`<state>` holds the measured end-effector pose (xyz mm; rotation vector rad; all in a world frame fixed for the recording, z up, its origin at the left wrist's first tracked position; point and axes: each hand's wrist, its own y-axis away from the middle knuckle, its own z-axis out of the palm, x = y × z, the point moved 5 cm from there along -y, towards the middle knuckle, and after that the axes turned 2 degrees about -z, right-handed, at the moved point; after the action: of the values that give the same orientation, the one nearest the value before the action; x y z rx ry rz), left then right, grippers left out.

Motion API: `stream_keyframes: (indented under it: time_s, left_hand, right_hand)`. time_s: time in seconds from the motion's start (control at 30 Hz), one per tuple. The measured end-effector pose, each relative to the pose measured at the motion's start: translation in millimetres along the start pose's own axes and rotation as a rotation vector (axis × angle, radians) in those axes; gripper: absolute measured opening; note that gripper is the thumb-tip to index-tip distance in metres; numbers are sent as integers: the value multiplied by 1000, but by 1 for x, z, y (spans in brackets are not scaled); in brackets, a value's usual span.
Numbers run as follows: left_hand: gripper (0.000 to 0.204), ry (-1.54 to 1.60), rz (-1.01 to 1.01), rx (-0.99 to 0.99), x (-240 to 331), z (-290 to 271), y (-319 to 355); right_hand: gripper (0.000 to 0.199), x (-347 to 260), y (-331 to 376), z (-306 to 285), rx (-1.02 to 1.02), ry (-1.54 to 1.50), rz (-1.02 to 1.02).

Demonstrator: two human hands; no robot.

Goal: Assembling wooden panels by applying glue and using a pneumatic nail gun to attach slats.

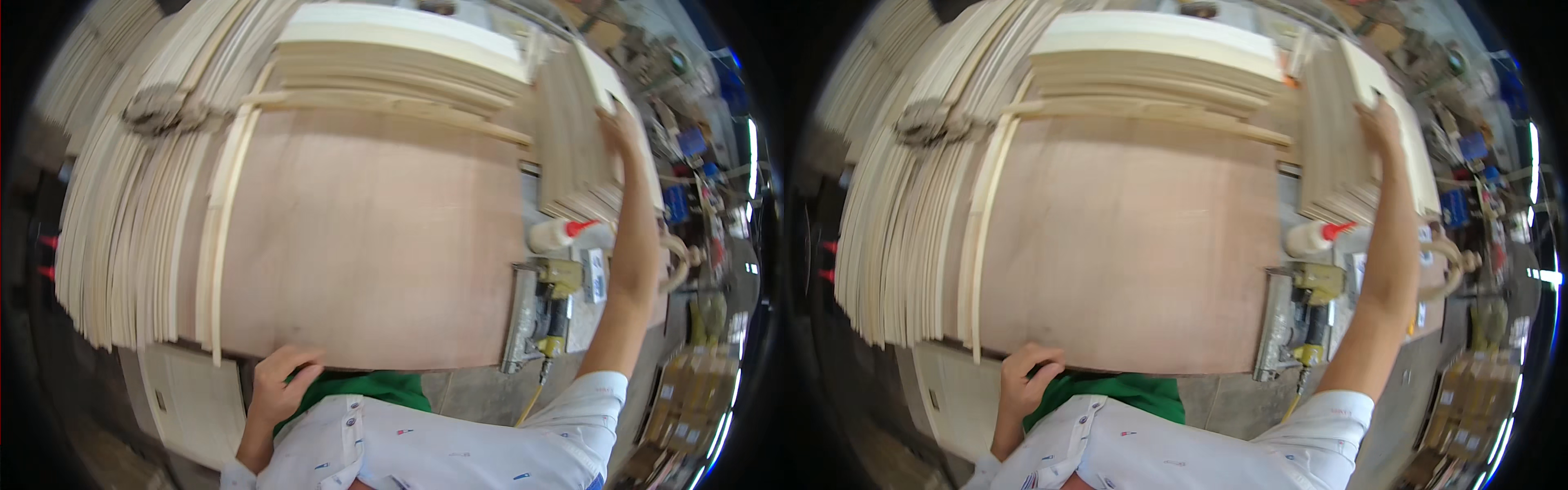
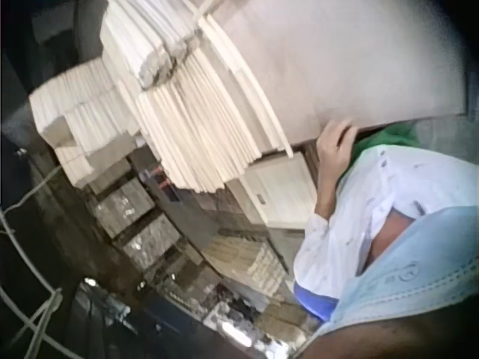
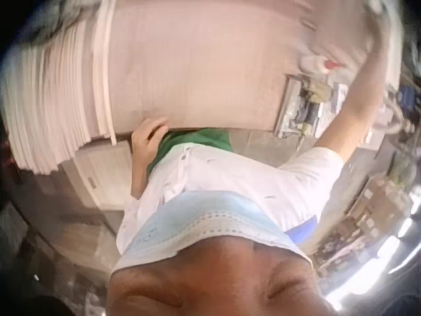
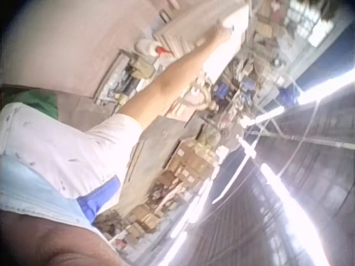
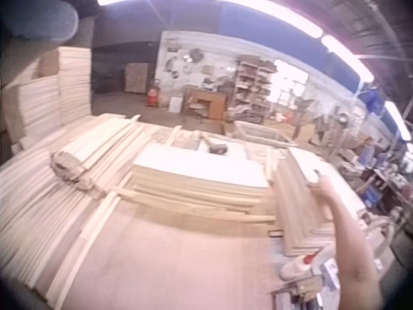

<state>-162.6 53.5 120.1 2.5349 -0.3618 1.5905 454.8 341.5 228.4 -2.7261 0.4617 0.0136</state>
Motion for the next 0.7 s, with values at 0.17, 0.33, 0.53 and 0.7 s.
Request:
stream_keyframes:
  time_s: [0.17,0.33,0.53,0.7]
  left_hand:
    - [8,543,443,46,91,-21,-44]
    - [11,1108,636,256,153,-32,-45]
    - [11,1091,673,289,151,-29,-34]
    - [10,1220,422,343,148,-32,-4]
  right_hand:
    - [55,83,-44,25,-23,128,-7]
    - [53,71,-61,33,-144,80,58]
    - [58,34,-44,-10,-46,-224,38]
    - [52,-43,13,-104,128,-109,-256]
